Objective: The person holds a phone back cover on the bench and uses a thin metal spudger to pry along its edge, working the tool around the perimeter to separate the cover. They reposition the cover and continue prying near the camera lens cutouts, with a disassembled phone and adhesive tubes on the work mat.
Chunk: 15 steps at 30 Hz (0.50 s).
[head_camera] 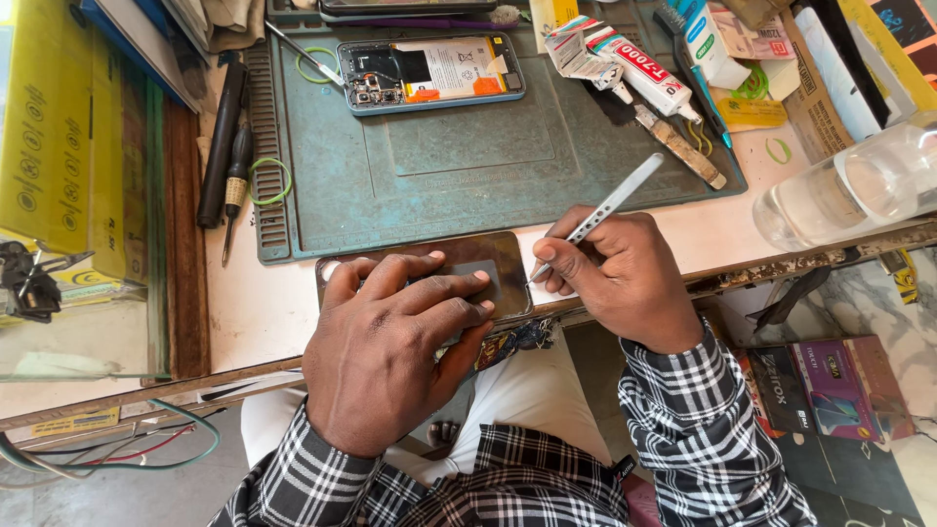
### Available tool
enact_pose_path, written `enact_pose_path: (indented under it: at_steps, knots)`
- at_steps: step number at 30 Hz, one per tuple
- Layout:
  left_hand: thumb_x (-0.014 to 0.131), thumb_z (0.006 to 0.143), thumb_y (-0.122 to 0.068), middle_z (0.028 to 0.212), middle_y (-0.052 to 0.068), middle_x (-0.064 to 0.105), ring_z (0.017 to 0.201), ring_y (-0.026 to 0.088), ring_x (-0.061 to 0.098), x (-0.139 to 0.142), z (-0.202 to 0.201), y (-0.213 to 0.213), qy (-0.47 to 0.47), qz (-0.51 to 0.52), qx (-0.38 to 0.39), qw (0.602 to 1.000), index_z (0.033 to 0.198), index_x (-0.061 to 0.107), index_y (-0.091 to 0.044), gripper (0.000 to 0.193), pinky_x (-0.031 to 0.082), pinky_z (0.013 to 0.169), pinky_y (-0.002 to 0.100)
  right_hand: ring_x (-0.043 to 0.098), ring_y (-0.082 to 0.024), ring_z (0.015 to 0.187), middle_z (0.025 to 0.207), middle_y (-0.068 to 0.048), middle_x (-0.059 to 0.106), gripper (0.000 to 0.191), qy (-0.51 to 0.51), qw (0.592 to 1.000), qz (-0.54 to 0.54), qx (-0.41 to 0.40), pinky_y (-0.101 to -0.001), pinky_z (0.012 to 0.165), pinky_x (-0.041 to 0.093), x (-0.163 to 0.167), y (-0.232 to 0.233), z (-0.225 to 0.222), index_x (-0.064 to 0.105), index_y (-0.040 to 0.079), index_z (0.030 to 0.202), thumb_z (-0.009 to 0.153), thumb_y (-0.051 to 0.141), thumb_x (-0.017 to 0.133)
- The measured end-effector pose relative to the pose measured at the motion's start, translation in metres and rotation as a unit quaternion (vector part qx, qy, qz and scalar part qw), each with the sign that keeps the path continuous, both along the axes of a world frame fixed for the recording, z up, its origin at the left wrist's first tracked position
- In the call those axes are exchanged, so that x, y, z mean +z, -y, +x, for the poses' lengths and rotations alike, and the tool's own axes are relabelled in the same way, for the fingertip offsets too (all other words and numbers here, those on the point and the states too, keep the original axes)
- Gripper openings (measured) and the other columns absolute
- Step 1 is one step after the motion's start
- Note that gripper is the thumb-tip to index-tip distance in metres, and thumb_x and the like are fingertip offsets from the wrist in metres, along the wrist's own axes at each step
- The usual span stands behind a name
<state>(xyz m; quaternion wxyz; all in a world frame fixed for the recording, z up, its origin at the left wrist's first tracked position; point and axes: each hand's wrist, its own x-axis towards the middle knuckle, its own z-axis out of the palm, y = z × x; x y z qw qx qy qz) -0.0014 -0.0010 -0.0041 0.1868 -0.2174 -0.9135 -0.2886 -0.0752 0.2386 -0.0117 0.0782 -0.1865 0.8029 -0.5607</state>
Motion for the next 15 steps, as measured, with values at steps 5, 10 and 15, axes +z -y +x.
enact_pose_path:
  at_steps: [5,10,15]
  knots:
    - [0.077,0.085,-0.031,0.117,-0.006,0.076,0.120,0.021,0.063,0.0020,0.0010,-0.0007,-0.001,0.006,0.003,1.000,0.095,0.081,-0.021,0.015,0.040,0.095,0.041,0.073,-0.007,0.072,0.078,-0.004,0.072,0.023,0.006,1.000,0.024,0.016,-0.0226,0.064,0.062,0.0032,-0.0005,-0.0024,0.069,-0.002,0.090,0.101,0.017,0.065]
    - [0.077,0.085,-0.031,0.117,-0.007,0.076,0.119,0.020,0.064,0.0021,0.0007,-0.0009,-0.003,0.007,0.003,1.000,0.095,0.081,-0.020,0.015,0.040,0.095,0.041,0.070,-0.007,0.070,0.077,-0.004,0.072,0.022,0.019,1.000,0.010,0.020,-0.0227,0.064,0.059,0.0021,-0.0035,-0.0041,0.068,-0.002,0.091,0.101,0.018,0.065]
    - [0.077,0.084,-0.031,0.118,-0.006,0.076,0.121,0.022,0.063,-0.0004,0.0004,-0.0006,-0.013,0.010,-0.001,1.000,0.096,0.081,-0.020,0.016,0.040,0.096,0.041,0.069,-0.006,0.070,0.077,-0.004,0.072,0.021,0.016,1.000,-0.002,0.007,-0.0221,0.064,0.059,-0.0009,-0.0029,-0.0027,0.068,-0.001,0.093,0.102,0.018,0.064]
